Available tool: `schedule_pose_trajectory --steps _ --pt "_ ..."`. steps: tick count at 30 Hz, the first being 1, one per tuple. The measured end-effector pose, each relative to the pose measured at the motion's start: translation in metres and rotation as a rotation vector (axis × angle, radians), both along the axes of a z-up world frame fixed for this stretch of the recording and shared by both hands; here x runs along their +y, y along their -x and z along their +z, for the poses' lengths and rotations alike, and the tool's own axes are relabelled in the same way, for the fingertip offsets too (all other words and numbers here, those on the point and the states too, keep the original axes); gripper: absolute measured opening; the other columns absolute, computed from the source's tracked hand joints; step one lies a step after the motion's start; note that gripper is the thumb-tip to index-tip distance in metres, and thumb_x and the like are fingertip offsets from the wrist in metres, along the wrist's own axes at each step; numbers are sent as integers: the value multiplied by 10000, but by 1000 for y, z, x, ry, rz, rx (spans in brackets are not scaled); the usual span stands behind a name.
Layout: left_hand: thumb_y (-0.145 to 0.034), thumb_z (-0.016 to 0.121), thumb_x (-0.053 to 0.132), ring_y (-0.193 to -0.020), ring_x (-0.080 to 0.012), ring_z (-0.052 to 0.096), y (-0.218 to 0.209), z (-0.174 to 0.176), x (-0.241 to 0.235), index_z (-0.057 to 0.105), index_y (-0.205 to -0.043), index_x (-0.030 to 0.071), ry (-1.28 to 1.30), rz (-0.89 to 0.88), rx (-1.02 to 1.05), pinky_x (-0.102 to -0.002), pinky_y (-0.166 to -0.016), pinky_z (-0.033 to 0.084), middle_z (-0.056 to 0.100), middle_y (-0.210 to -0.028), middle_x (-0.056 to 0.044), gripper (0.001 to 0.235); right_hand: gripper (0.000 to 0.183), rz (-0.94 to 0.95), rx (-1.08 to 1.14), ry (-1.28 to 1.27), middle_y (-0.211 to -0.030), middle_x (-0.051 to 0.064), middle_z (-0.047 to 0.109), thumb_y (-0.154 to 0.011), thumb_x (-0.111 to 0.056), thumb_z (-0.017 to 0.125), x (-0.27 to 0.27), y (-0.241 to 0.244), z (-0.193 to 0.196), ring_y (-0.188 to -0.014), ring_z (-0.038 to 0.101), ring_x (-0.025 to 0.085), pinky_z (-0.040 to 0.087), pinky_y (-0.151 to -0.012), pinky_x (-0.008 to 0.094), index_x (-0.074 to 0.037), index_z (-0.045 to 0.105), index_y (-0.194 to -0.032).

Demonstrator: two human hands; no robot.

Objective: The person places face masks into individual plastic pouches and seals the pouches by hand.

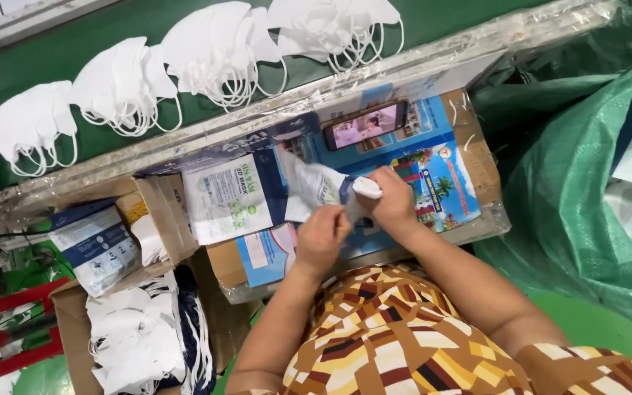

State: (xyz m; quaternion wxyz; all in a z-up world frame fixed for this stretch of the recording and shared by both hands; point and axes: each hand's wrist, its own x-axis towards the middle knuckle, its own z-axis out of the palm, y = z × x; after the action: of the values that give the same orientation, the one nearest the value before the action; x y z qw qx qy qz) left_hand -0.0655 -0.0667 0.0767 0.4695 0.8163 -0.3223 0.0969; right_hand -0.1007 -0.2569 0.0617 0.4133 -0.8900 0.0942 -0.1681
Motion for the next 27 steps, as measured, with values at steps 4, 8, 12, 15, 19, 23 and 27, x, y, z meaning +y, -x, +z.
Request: schedule_pose_trajectory --steps 4,8,12,15,19,23,27 --pt "-890 735 36 -782 -259 695 -1 16 -8 668 -1028 27 41 62 143 -335 -726 565 685 -907 -112 154 254 143 89 -492 -966 -6 676 -875 -165 779 2 -7 11 -914 627 99 528 -799 298 -95 660 -1088" --pt "-936 724 83 -815 -234 696 0 -7 0 691 -1040 26 224 24 491 -299 -761 572 713 -927 -95 123 290 364 460 -933 -1005 -12 737 -890 -167 712 -1 12 -29 -930 677 91 553 -825 288 -80 710 -1167" --pt "-808 770 103 -996 -373 607 -31 82 0 603 -1099 -86 54 140 -130 -397 -884 487 621 -1087 -237 385 319 257 634 -797 -867 118 640 -951 -181 717 4 18 -16 -742 579 214 484 -673 382 -23 701 -1228" --pt "-944 705 179 -1058 -240 687 -43 26 23 688 -1056 77 87 -66 636 -355 -942 525 721 -1077 -61 152 349 392 376 -480 -1038 35 775 -893 -189 738 -2 17 13 -931 716 127 571 -853 304 -51 695 -1210" --pt "-894 714 119 -1087 -309 618 -40 41 25 692 -959 84 8 -34 346 -408 -946 473 691 -1042 -80 77 397 473 497 -885 -1129 77 741 -907 -202 715 -14 23 4 -1004 673 141 550 -894 324 -78 659 -1280" --pt "-904 715 120 -1047 -394 578 -13 68 -4 619 -975 46 -127 -234 125 -464 -952 426 638 -997 -144 141 196 819 499 68 -1059 111 704 -846 -135 743 -8 31 -14 -952 687 253 544 -857 374 -65 769 -1027" --pt "-976 665 109 -1006 -381 594 -29 37 5 611 -1023 40 -11 70 163 -444 -929 473 636 -1032 -159 99 179 531 409 83 -1006 120 683 -930 -170 724 -8 17 15 -941 667 301 532 -828 398 -72 762 -1075"
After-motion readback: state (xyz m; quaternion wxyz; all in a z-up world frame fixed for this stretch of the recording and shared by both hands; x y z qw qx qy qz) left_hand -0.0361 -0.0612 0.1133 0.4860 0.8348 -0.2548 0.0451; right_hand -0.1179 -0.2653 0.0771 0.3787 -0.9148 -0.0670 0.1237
